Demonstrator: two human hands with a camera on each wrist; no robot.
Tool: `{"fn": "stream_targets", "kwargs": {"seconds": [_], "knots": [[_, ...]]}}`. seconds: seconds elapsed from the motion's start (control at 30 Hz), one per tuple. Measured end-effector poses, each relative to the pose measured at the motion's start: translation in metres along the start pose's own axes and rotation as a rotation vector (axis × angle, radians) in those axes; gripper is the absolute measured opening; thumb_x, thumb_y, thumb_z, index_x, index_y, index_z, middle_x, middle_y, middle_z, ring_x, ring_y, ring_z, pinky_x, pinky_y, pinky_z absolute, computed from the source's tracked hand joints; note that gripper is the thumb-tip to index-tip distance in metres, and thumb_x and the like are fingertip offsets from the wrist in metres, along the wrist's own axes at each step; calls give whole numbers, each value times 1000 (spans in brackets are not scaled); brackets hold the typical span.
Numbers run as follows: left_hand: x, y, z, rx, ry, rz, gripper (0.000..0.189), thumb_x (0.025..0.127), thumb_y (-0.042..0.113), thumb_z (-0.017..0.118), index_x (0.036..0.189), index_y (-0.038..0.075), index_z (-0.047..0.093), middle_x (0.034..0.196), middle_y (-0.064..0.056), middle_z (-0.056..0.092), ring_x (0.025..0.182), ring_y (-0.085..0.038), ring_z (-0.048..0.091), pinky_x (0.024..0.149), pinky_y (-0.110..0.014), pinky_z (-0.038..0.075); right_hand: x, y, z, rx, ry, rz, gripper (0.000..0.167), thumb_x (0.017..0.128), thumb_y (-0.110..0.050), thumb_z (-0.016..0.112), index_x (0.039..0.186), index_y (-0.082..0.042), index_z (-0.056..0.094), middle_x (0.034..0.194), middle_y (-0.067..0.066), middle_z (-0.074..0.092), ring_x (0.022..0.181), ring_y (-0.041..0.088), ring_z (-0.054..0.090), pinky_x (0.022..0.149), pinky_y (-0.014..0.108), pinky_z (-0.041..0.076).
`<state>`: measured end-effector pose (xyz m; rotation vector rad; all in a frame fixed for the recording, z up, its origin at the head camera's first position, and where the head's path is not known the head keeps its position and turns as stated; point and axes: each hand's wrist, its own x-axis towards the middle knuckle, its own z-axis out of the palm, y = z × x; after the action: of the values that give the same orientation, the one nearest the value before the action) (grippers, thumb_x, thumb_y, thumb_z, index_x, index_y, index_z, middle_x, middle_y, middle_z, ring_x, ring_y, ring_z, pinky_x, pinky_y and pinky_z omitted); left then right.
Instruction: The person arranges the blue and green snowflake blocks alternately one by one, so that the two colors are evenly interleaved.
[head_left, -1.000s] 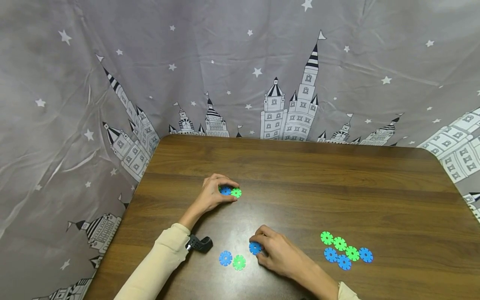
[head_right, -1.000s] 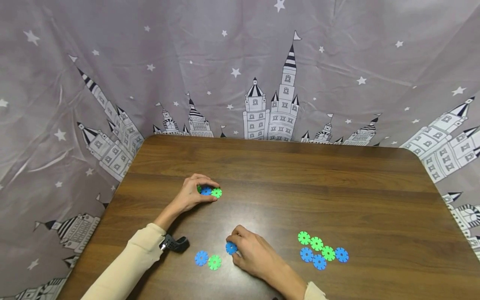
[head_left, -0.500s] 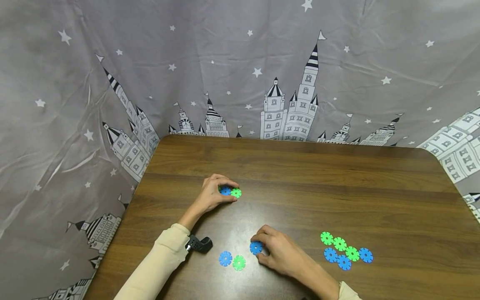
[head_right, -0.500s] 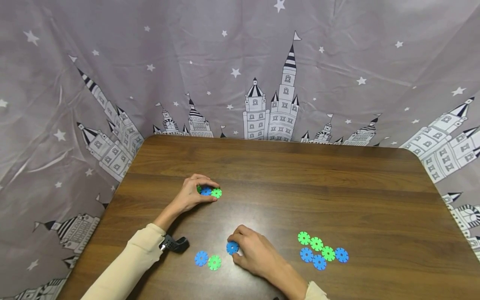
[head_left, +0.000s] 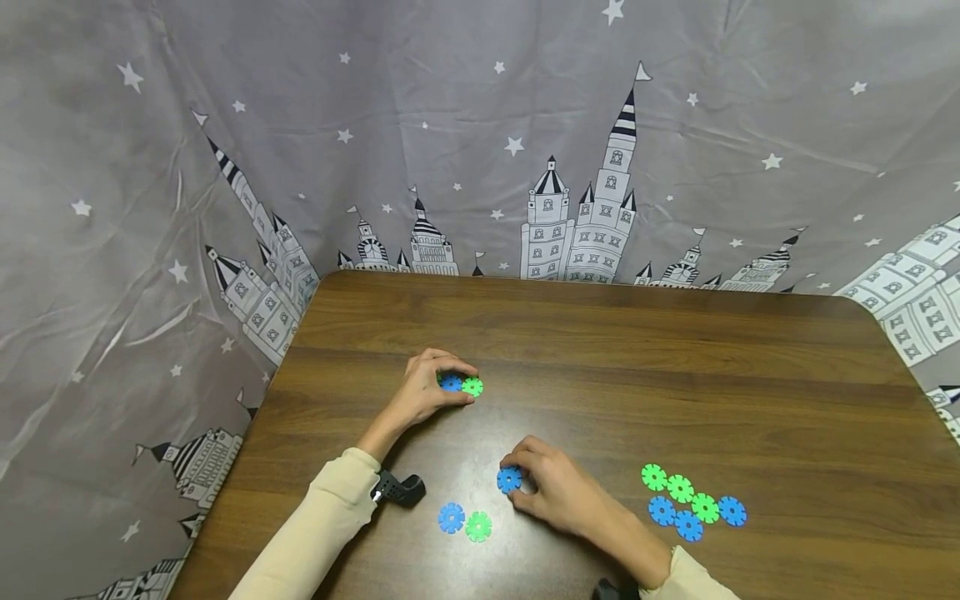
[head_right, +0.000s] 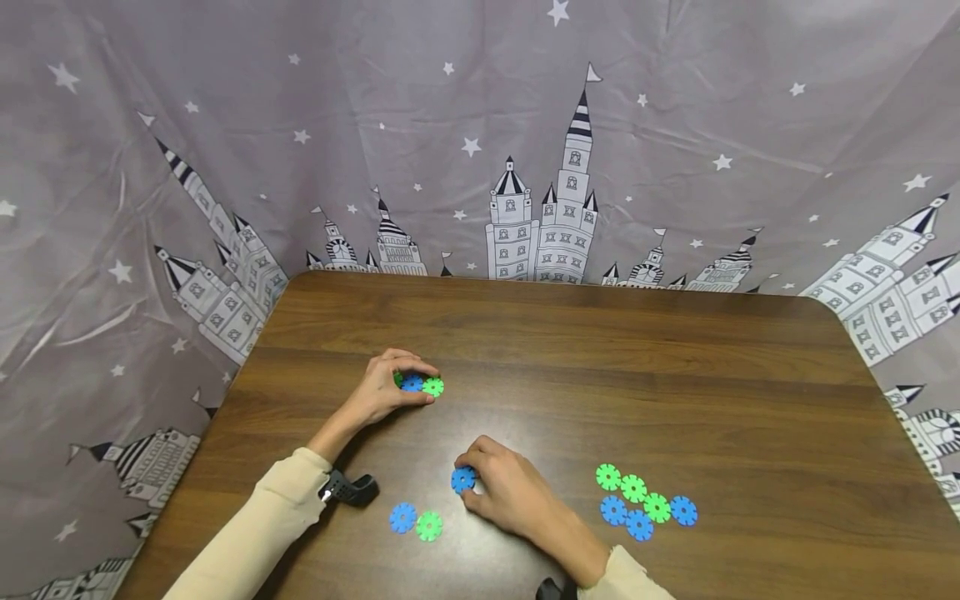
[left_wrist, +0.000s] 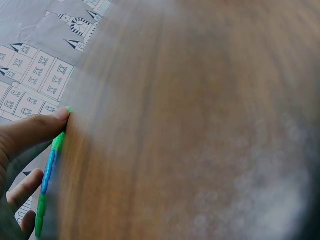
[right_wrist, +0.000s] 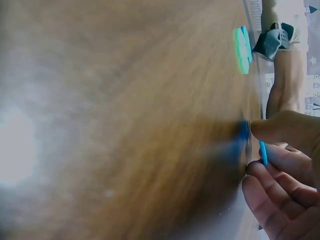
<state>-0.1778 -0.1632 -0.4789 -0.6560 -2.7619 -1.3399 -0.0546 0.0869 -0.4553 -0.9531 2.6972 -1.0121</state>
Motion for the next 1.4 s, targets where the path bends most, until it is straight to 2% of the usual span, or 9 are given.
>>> {"fn": "stream_targets", "kwargs": {"seconds": [0.43,0.87,1.4], "knots": [[0,0,-2,8,-9,4,37,68,21,91,102,18,78,110,-3,71,109,-22,51,103,-49,23,19,7,0,15,27,-14,29,79,-7,78,106,-2,70,98,2,62,82,9,58,70,21,50],[0,0,-2,18,-11,12,37,68,22,90,102,18,78,111,-3,70,109,-22,51,102,-49,24,38,9,0,42,55,45,30,79,-9,79,107,-2,71,91,-1,60,78,9,54,66,22,47],[0,-1,-1,4,-8,1,37,68,20,91,103,17,78,111,-4,70,110,-23,50,102,-49,23,69,14,0,65,112,120,31,78,-6,79,107,2,71,94,5,63,79,13,56,68,25,49]]}}
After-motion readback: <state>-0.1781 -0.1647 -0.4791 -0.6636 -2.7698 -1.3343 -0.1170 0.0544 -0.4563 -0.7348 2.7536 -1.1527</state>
